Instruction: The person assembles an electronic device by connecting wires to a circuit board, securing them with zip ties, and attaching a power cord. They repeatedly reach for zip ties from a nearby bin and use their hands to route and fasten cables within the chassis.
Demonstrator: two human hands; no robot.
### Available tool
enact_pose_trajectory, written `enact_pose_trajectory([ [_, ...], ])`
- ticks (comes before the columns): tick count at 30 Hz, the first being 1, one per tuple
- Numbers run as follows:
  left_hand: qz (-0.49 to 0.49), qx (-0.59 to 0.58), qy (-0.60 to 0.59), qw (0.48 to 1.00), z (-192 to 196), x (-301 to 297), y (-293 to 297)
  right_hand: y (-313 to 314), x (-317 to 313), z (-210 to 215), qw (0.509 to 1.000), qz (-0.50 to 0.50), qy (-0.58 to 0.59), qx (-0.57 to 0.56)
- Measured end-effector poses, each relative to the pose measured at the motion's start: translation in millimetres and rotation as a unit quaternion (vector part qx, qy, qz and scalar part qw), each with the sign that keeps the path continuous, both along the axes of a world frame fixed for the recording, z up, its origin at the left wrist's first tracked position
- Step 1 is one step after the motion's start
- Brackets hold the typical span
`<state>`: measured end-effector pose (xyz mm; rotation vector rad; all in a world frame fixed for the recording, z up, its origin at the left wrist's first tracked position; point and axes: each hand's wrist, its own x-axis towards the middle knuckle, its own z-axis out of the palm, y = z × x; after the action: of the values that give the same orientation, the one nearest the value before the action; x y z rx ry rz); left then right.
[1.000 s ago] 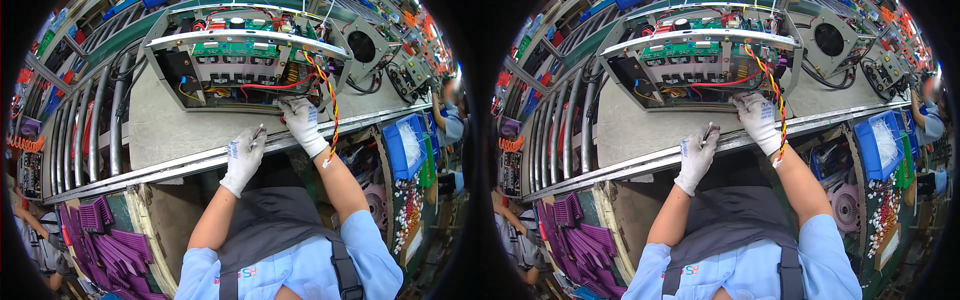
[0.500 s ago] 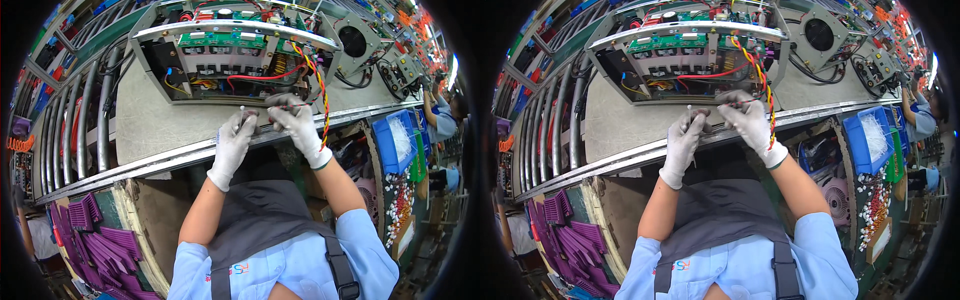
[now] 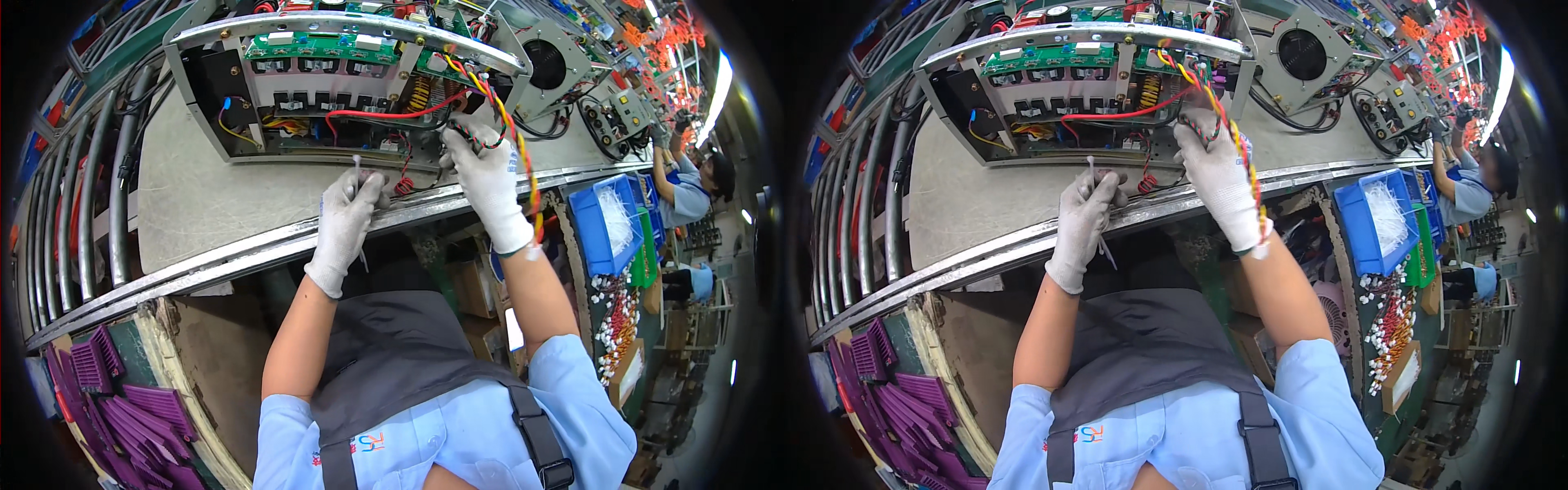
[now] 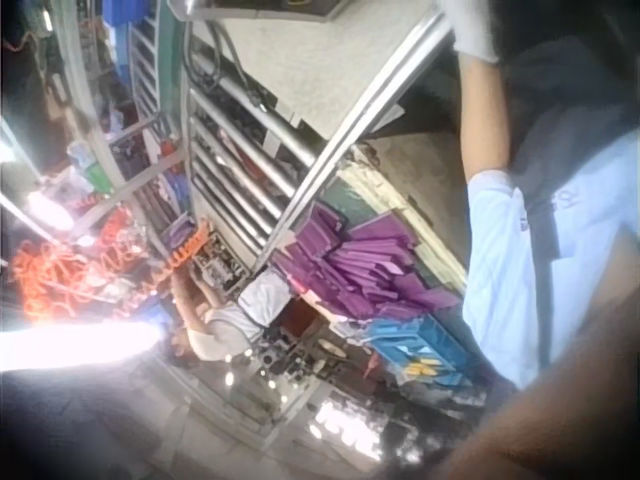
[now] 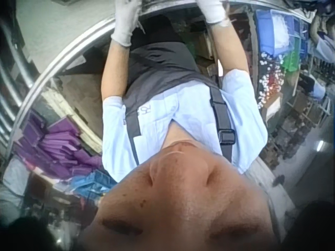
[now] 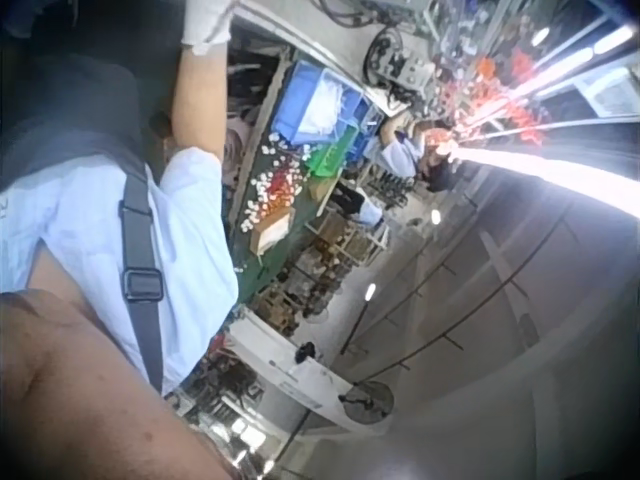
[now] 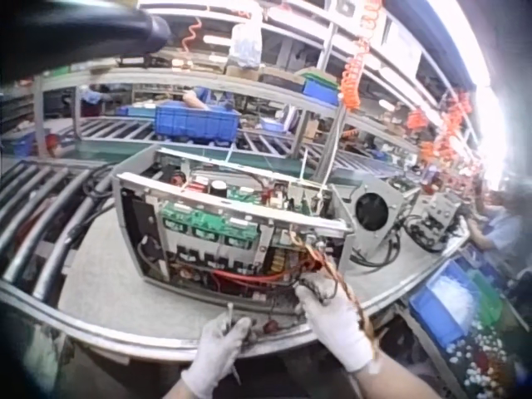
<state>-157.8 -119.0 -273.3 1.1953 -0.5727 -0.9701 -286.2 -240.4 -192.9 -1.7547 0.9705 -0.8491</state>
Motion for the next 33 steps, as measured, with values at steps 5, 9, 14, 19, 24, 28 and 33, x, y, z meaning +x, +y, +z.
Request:
enact_pose_trajectory([
  [5, -0.033, 0.004, -0.012, 0.999, 0, 2, 3, -13, 15, -15, 1.000, -0.020, -0.017, -0.012],
  [9, -0.040, -0.011, -0.019, 0.999, -4, 4, 4, -14, 20, -16, 0.995, -0.029, 0.029, -0.091],
  [14, -0.053, -0.002, -0.039, 0.998, 2, 5, 8, -20, 19, -22, 0.963, -0.043, 0.105, -0.244],
  [19, -0.054, 0.006, -0.015, 0.998, 2, 6, 10, -21, 23, -14, 0.936, -0.024, 0.176, -0.304],
  [24, -0.062, -0.007, -0.007, 0.998, -1, 3, 10, -18, 20, -16, 0.873, -0.044, 0.201, -0.442],
  [28, -0.050, -0.006, -0.046, 0.998, -3, 3, 7, -15, 23, -19, 0.862, -0.078, 0.191, -0.462],
  [33, -0.044, -0.022, -0.128, 0.991, 12, -1, 22, -5, -36, -21, 0.977, 0.134, -0.121, 0.111],
])
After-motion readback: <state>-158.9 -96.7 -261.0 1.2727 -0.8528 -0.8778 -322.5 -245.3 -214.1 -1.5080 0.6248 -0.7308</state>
